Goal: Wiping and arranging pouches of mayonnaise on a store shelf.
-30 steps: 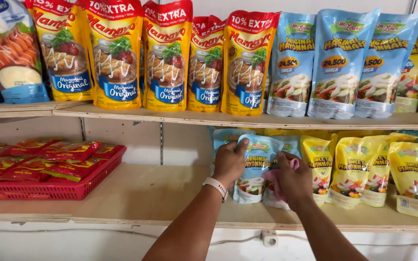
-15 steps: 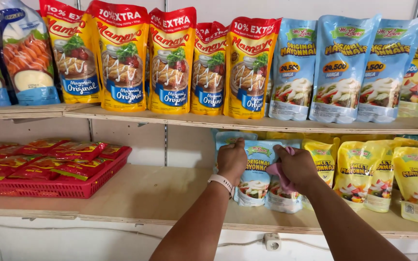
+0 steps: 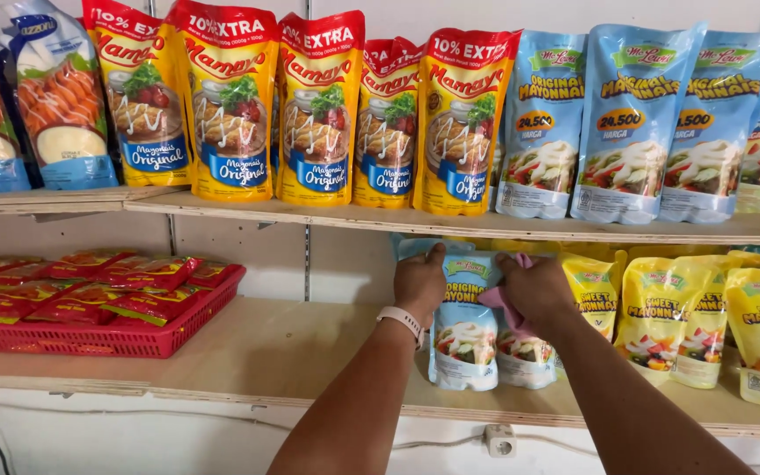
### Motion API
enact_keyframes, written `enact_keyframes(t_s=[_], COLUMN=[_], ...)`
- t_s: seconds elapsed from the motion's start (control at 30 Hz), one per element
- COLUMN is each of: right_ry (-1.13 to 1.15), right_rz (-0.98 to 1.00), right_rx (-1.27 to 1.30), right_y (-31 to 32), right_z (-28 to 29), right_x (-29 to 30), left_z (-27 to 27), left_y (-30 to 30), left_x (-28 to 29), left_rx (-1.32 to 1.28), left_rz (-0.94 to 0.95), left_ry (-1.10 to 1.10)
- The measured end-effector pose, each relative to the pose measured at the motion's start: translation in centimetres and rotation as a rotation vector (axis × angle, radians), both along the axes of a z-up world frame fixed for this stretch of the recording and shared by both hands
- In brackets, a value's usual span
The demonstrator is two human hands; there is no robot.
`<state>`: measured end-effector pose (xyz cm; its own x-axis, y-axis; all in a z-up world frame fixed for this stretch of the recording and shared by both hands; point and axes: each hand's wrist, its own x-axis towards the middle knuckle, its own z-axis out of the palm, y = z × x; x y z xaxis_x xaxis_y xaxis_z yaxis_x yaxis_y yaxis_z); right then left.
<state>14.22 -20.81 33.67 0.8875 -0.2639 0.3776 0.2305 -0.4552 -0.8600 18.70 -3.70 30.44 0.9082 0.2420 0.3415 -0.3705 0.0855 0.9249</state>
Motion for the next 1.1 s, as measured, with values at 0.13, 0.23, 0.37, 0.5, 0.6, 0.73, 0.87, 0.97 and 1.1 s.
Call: enact_keyframes(t_s=[0.13,0.23,0.37,0.5,0.6,0.73,0.87,0.97,1.1], right_ry=[-0.037,-0.089,-0.252,-0.295,-0.344,-0.403,-0.262,-0.028,0.088], right_rz=[-0.069,-0.074,-0.117,-0.178,-0.143,-0.188,-0.188,-0.214,-0.222], right_rx=[-0.064,-0.083,-0.156,-0.198,-0.115,-0.068,-0.142,-0.326,-0.382], right_y=[0.1,-0.1,0.1,0.2,0.3,1.6,3.6,4.8,4.8], right_z=[-1.1,-1.8,-2.2,-3.3,-4.4,-5.9,-6.9,-8.2,-10.8], right_x=[0.3,1.5,1.7,1.5,1.1,-1.5,-6.6,-8.4,-8.2], left_z=[-0.1,-0.4,-2.7,-5.7,-7.7,-8.3,-9.1,-9.1,-8.5], left_y=[0.5,0.7,0.3,0.1,0.0,0.1,0.4,0.5,0.3], left_x=[-1.2,-3.1,-6.5,-10.0,-10.6,-11.4,-11.2,-11.0,-11.0], left_rx=[0.09,0.127,0.323,0.533,0.59,0.593,0.608,0.65,0.663], left_rz=[0.034,0.16,0.274,0.225,0.189,0.167,0.154,0.158,0.188], left_ry=[0.017,-0.105,-0.291,-0.333,-0.324,-0.253,-0.214,-0.169,-0.137])
